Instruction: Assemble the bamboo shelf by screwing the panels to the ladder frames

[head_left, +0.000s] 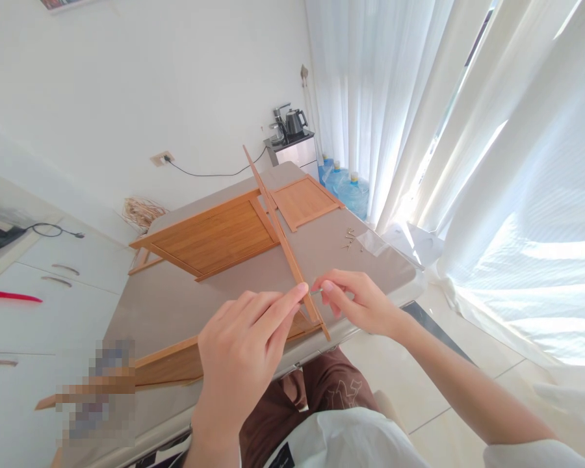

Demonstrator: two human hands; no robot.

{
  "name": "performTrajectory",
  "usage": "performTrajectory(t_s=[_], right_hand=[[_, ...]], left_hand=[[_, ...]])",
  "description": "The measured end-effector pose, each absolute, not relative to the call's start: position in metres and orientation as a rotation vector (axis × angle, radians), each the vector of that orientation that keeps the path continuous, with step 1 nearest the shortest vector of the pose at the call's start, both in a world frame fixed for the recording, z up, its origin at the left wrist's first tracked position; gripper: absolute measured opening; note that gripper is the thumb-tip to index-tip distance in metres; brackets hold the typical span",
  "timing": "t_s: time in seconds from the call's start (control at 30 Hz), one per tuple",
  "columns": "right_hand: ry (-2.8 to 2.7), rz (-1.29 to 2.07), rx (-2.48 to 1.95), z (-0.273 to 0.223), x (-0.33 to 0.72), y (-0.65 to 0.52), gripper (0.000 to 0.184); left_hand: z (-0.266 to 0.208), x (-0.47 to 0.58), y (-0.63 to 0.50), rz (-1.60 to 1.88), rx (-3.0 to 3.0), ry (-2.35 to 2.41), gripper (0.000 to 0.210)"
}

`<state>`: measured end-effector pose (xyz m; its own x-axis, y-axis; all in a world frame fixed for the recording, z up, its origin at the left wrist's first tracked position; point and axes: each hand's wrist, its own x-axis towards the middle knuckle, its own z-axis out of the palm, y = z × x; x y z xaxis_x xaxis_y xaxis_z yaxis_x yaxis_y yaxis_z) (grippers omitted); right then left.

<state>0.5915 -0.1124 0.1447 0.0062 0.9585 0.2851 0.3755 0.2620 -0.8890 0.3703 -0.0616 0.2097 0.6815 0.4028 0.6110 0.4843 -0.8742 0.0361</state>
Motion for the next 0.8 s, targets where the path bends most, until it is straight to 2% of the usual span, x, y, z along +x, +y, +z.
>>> performTrajectory(t_s=[0.27,0.47,0.57,0.67,0.8], right_hand=[[-1.650,0.612,-1.136,0.147,0.581,-0.154,0.010],[-1.645,0.218,-0.961,0.173,0.581,-0.135,0.024],[-1.528,0.131,-1.027,0.192,0.581,-0.111,0.032],[-1.455,0.233,-1.132,0.205,0.585,-0.086,0.031],[-1.520,0.638,-1.173,0.199,0.594,-0.066,0.023]], left_hand=[[0.207,0.368,-0.061,-0.965,-2.762,-0.734,0.038],[0.209,0.369,-0.061,-0.967,-2.756,-0.713,0.034],[0.209,0.370,-0.062,-0.967,-2.753,-0.707,0.034],[0.209,0.370,-0.061,-0.976,-2.761,-0.695,0.033],[0.209,0.371,-0.061,-0.972,-2.771,-0.701,0.033]])
